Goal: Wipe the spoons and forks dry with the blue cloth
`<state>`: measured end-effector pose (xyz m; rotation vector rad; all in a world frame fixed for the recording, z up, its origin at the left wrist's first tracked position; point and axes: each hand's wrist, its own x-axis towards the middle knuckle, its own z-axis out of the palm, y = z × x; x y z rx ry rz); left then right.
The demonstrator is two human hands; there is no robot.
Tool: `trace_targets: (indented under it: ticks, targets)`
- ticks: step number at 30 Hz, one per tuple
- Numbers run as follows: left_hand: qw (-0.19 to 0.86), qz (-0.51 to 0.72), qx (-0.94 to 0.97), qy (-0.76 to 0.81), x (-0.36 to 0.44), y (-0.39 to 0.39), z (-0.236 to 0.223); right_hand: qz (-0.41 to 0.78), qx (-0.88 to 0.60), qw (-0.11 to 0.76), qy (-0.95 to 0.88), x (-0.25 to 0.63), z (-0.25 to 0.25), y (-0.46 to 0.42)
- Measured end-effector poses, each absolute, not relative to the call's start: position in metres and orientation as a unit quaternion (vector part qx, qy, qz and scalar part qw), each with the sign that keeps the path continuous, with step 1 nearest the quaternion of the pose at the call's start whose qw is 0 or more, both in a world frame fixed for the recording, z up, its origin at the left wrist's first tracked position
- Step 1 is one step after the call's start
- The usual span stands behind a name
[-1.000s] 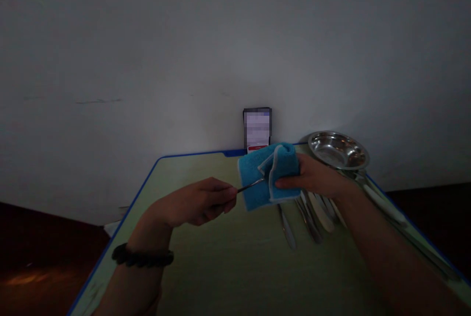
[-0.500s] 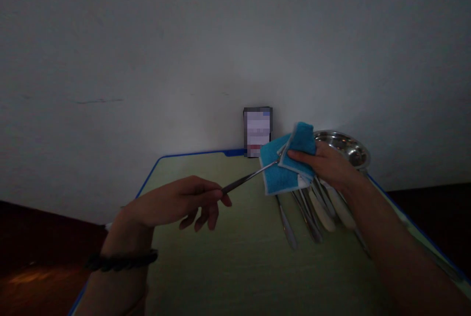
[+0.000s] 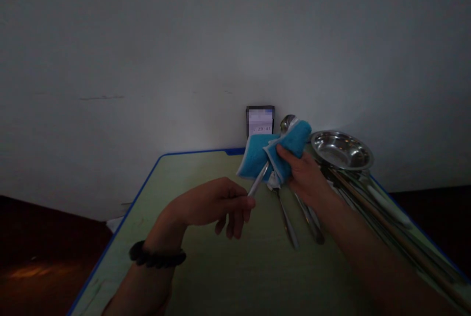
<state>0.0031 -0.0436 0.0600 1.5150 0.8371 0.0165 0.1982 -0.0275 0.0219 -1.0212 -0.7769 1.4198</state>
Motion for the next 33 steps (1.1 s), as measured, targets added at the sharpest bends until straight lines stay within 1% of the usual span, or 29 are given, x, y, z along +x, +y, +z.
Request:
trace_targets:
  ticks: [4, 6, 9, 11, 13, 15, 19, 22, 28, 33]
  targets:
    - [0.635, -0.019, 0.672, 0.381, -0.009, -0.043, 0.063, 0.588, -0.449, 0.56, -0.373, 0.194, 0.022, -0.031]
    - [0.61, 0.022, 0.682, 0.402, -0.018, -0.041, 0.065, 0.584, -0.461, 0.538, -0.396, 0.193, 0.022, -0.033]
    - [0.54, 0.199, 0.664, 0.477, -0.022, -0.037, 0.068, 0.58, -0.471, 0.49, -0.449, 0.191, 0.023, -0.038]
    - [0.518, 0.322, 0.614, 0.501, -0.015, -0.036, 0.068, 0.568, -0.473, 0.455, -0.498, 0.189, 0.023, -0.042]
    - [0.49, 0.369, 0.607, 0.505, -0.005, -0.035, 0.066, 0.543, -0.474, 0.411, -0.558, 0.187, 0.024, -0.046]
    - [0.414, 0.374, 0.644, 0.523, 0.004, -0.036, 0.064, 0.514, -0.475, 0.366, -0.613, 0.185, 0.025, -0.049]
    - [0.235, 0.328, 0.716, 0.569, 0.007, -0.035, 0.061, 0.486, -0.469, 0.303, -0.672, 0.183, 0.028, -0.051]
    - [0.155, 0.338, 0.707, 0.602, 0.0, -0.032, 0.063, 0.467, -0.46, 0.277, -0.702, 0.185, 0.032, -0.05]
    - [0.107, 0.4, 0.621, 0.665, -0.02, -0.028, 0.068, 0.424, -0.42, 0.25, -0.763, 0.196, 0.043, -0.048]
    - [0.099, 0.457, 0.585, 0.662, -0.028, -0.026, 0.066, 0.41, -0.398, 0.232, -0.787, 0.211, 0.05, -0.046]
